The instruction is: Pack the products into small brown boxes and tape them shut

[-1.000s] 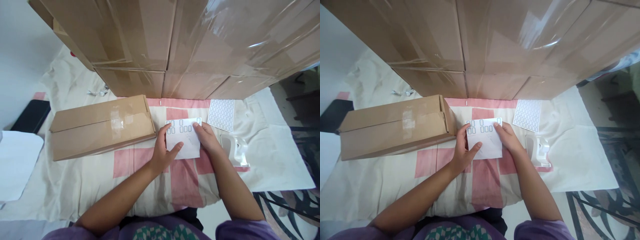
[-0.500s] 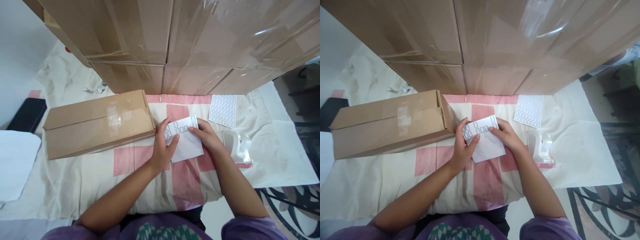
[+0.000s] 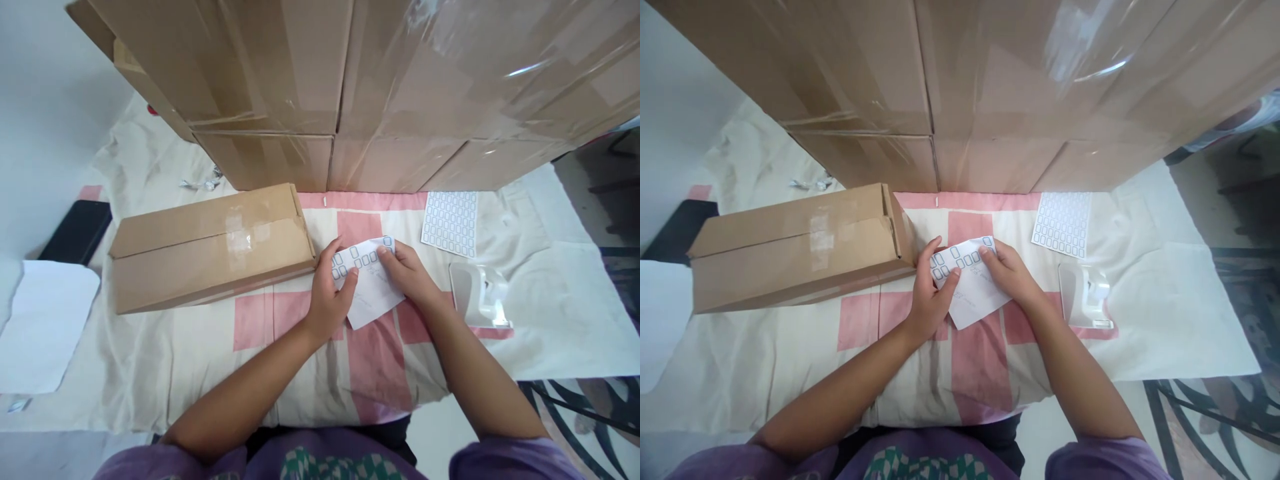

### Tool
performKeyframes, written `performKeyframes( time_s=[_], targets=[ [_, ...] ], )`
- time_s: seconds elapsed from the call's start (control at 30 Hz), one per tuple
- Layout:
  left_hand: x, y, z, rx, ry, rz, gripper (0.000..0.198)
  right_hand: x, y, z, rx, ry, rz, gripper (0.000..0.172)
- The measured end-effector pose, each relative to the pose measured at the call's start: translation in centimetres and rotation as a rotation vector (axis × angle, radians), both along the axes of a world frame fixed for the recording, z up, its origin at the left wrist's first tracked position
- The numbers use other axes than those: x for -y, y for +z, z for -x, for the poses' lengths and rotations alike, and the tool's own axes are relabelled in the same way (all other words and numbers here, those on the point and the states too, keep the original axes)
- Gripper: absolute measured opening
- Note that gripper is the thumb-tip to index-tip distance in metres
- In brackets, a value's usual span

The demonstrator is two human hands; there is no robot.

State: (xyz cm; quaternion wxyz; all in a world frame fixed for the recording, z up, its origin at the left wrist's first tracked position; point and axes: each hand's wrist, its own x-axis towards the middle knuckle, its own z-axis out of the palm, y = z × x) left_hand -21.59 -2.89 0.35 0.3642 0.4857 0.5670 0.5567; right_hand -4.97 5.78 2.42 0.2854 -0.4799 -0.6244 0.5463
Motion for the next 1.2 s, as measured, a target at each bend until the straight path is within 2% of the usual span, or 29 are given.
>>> performKeyframes(
  time_s=[0.1, 0.23, 0.33, 0.43, 0.57, 0.63, 0.7, 0.87, 1.0, 1.2],
  targets=[
    [0.0, 0.1, 0.1, 0.013, 0.004, 0.002, 0.050, 0.0, 0.2, 0.2, 0.010, -0.018, -0.060, 0.054],
    [0.1, 0.2, 0.1, 0.037, -0.038, 0.003, 0.047, 0.0, 0.7, 0.3, 0.084, -0.094, -0.222, 0.059],
    [0.1, 0.2, 0.0, 0.035, -0.086, 0.012, 0.048, 0.0, 1.0, 0.3, 0.102, -0.166, -0.332, 0.057],
    [0.2, 0.2, 0.0, 0.033, -0.097, 0.023, 0.049, 0.0, 1.1, 0.2, 0.074, -0.186, -0.368, 0.055],
    [0.3, 0.1, 0.0, 0.024, -0.085, 0.050, 0.048, -0.7, 1.0, -0.4, -0.122, -0.295, -0.249, 0.062],
    [0.3, 0.2, 0.0, 0.019, -0.073, 0.051, 0.047, -1.3, 1.1, -0.8, -0.247, -0.365, -0.198, 0.061],
    [0.2, 0.3, 0.0, -0.012, -0.064, 0.036, 0.047, -1.8, 1.3, -1.2, -0.280, -0.402, -0.193, 0.058],
    [0.0, 0.8, -0.2, -0.170, -0.100, -0.020, 0.047, -2.2, 1.4, -1.0, -0.248, -0.373, -0.131, 0.060],
    [-0.1, 0.8, 0.0, -0.135, -0.128, 0.008, 0.048, -2.0, 1.1, -0.6, -0.309, -0.370, -0.082, 0.055],
    [0.0, 0.5, -0.1, -0.261, -0.056, -0.057, 0.050, -1.8, 0.9, -0.6, -0.369, -0.364, -0.083, 0.042]
  ],
)
